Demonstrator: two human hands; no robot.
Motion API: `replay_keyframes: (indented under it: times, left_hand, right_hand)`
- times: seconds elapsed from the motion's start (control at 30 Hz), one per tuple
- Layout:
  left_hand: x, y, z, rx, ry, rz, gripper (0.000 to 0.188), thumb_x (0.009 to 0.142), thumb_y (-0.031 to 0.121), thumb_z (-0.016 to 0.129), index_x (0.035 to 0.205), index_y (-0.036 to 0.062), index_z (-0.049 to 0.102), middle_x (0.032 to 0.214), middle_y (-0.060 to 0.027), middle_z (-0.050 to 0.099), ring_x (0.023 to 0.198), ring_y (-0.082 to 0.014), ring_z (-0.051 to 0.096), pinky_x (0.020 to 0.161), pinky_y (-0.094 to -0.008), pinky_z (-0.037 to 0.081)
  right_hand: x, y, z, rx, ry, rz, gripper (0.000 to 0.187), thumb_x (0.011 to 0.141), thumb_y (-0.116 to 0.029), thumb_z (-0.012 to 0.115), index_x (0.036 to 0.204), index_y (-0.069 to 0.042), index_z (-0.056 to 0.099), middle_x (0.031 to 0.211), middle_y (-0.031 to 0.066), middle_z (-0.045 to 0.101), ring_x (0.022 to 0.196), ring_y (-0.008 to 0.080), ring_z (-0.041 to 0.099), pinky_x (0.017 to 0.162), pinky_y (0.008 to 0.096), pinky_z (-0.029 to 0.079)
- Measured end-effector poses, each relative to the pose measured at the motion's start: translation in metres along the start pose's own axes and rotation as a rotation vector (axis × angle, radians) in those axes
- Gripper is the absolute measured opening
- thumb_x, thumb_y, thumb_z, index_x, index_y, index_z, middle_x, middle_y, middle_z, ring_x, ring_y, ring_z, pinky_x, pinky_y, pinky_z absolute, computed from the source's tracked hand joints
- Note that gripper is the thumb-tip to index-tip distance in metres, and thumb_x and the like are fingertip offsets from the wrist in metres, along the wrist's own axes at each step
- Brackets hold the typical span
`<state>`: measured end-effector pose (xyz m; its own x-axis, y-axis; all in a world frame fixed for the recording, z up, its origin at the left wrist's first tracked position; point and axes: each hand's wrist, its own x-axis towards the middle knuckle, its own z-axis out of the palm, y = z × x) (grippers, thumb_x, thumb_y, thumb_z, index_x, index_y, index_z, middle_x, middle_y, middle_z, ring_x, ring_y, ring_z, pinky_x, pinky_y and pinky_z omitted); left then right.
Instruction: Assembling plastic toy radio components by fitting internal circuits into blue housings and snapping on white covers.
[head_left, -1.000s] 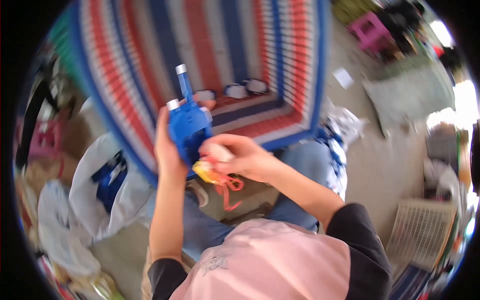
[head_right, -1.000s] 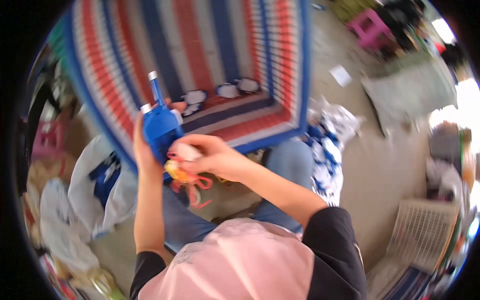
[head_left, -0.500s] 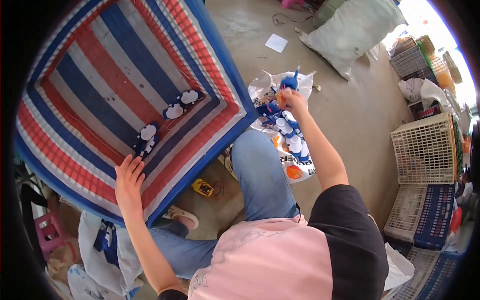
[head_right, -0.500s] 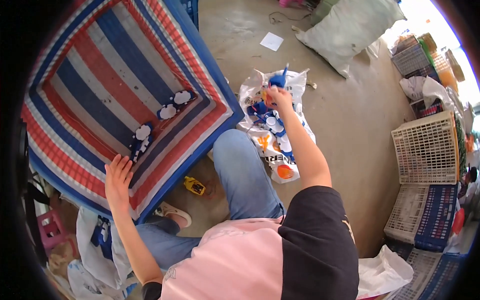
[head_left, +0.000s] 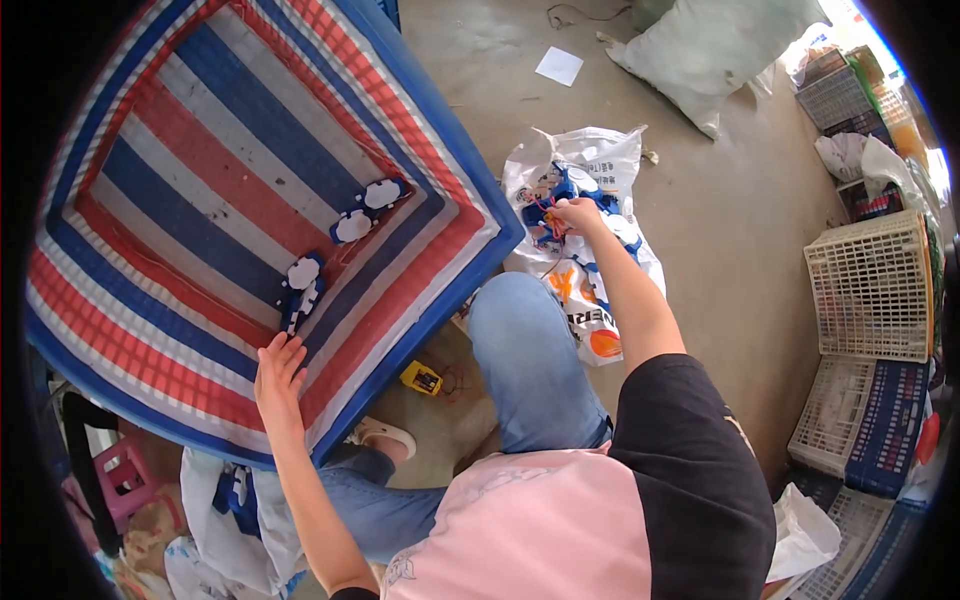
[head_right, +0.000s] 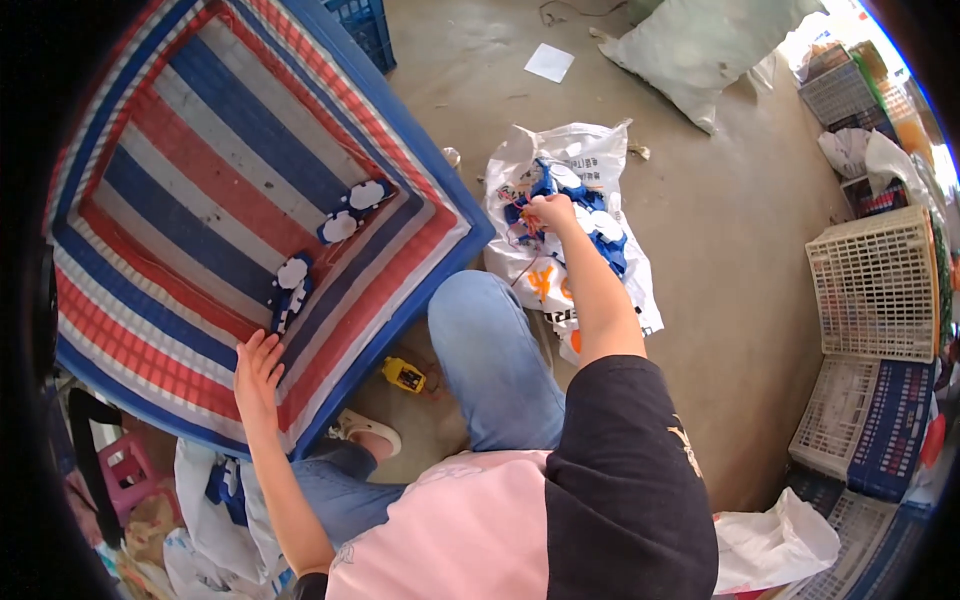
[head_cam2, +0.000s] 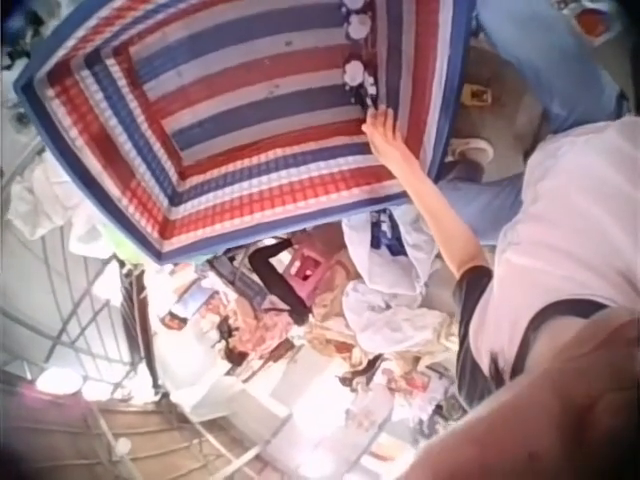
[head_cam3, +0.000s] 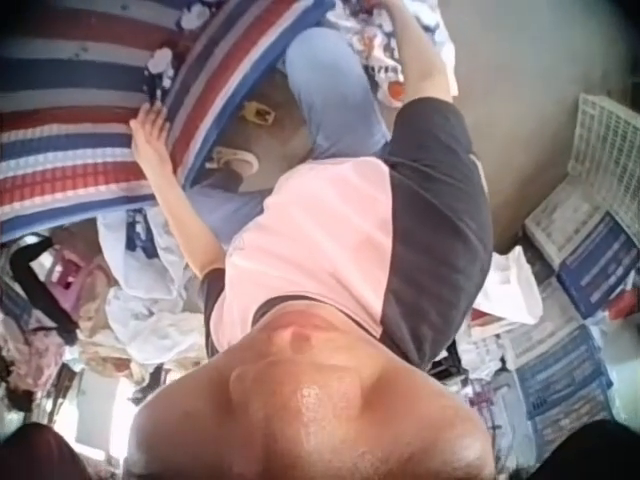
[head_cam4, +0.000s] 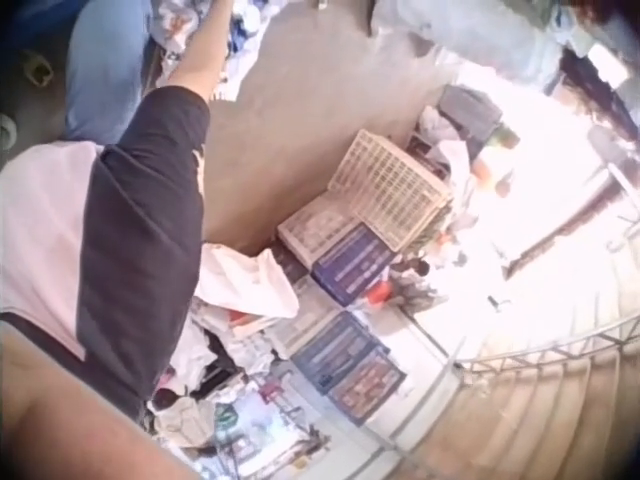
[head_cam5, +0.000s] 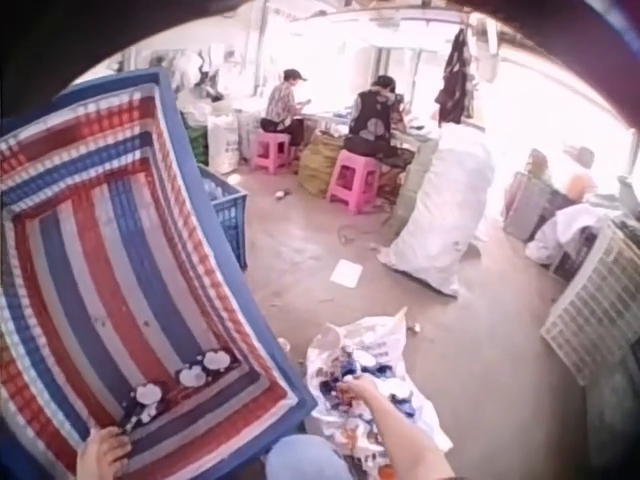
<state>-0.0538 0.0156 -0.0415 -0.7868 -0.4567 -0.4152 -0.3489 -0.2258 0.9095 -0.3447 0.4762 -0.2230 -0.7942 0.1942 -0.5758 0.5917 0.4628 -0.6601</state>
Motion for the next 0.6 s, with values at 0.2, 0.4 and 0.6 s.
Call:
replay_keyframes:
  times: [0.2,0.4,0.6]
  left_hand:
    - [-0.016,0.018,-0.009,0.112,-0.017,0.077,0.044,0.095,0.038,0.047,0.124,0.0052,0.053,0.116,-0.0072,0.061,0.11,-0.0168,0.055,0.088,-0.0287,0.04]
    - [-0.024,0.032,-0.015,0.213,0.056,0.116,0.035,0.095,0.029,0.048,0.123,0.0075,0.055,0.114,-0.0065,0.061,0.109,-0.0165,0.055,0.089,-0.0289,0.041]
    - [-0.041,0.047,-0.014,0.391,0.043,0.251,0.032,0.091,0.013,0.055,0.121,0.003,0.054,0.112,-0.0085,0.061,0.103,-0.0159,0.056,0.088,-0.0291,0.044]
  right_hand:
    - [-0.037,-0.03,-0.025,0.244,0.09,-0.465,0.021,0.071,-0.012,0.072,0.085,0.002,0.066,0.077,0.0103,0.068,0.064,0.0159,0.065,0.06,0.0269,0.051]
    - [-0.18,-0.175,0.02,0.33,-0.11,-1.058,0.037,0.081,-0.024,0.067,0.105,0.002,0.059,0.094,0.0089,0.066,0.082,0.0135,0.062,0.072,0.0239,0.048]
    - [-0.208,-0.256,0.174,-0.338,-1.069,-0.739,0.04,0.078,-0.033,0.071,0.098,0.001,0.063,0.092,0.0075,0.066,0.085,0.0112,0.062,0.073,0.0254,0.049]
